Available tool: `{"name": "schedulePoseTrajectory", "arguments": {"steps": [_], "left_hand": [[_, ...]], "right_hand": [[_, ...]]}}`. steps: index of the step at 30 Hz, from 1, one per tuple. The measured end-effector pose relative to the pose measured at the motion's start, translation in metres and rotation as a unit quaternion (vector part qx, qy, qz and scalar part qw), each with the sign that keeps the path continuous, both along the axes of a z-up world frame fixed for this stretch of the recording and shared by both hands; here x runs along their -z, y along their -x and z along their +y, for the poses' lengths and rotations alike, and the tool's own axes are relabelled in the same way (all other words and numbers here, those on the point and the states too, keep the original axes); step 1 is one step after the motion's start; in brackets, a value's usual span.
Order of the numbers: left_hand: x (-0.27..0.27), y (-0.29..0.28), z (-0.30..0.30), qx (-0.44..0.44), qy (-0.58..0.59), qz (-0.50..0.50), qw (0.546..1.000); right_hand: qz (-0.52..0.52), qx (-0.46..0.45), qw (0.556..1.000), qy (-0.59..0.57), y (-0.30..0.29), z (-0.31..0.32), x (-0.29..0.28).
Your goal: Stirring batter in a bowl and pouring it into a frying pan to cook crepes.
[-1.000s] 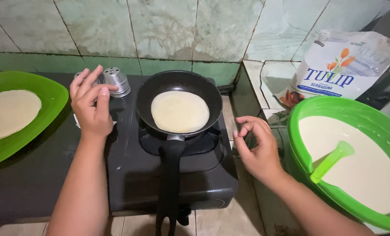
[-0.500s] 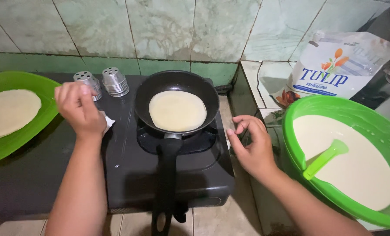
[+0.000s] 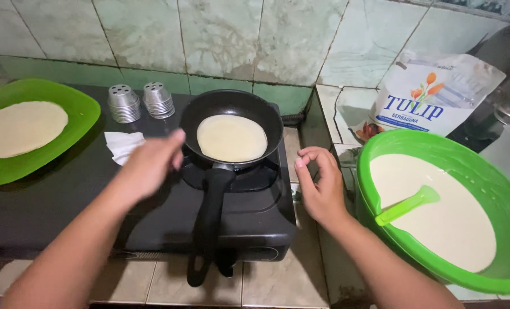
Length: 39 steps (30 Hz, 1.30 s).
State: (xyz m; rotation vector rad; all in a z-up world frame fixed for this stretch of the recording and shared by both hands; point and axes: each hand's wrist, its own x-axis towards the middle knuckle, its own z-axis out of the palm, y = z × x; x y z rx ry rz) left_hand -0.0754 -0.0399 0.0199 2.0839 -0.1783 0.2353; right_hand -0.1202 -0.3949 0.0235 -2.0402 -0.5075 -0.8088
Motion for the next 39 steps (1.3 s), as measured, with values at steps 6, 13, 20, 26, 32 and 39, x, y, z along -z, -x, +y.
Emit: {"name": "schedulePoseTrajectory", "arguments": {"steps": [6, 13, 20, 26, 32, 39], "left_hand": [[0.003, 0.063, -0.046, 0.103, 0.213, 0.461, 0.856], [0.006, 0.096, -0.084, 0.054, 0.492, 0.473, 0.729], [0.009, 0.096, -0.063, 0.146, 0.460, 0.428, 0.764], [-0.003, 0.121, 0.002, 0.217, 0.594, 0.368, 0.682], [-0.048, 0.165, 0.092, 0.120, 0.541, 0.242, 0.796], [-0.047, 0.164, 0.183, -0.153, 0.342, 0.138, 0.917]], "right_hand": [[-0.020, 0.005, 1.000, -0.002, -0.001, -0.001, 0.002], [-0.042, 0.006, 0.999, 0.000, 0.001, -0.001, 0.000], [-0.058, 0.010, 0.998, 0.017, -0.002, -0.007, 0.001], [-0.055, -0.001, 0.998, -0.005, -0.004, -0.007, 0.006], [-0.060, 0.013, 0.998, 0.019, -0.004, -0.008, 0.008], [-0.056, 0.014, 0.998, 0.020, -0.003, -0.008, 0.009]]}}
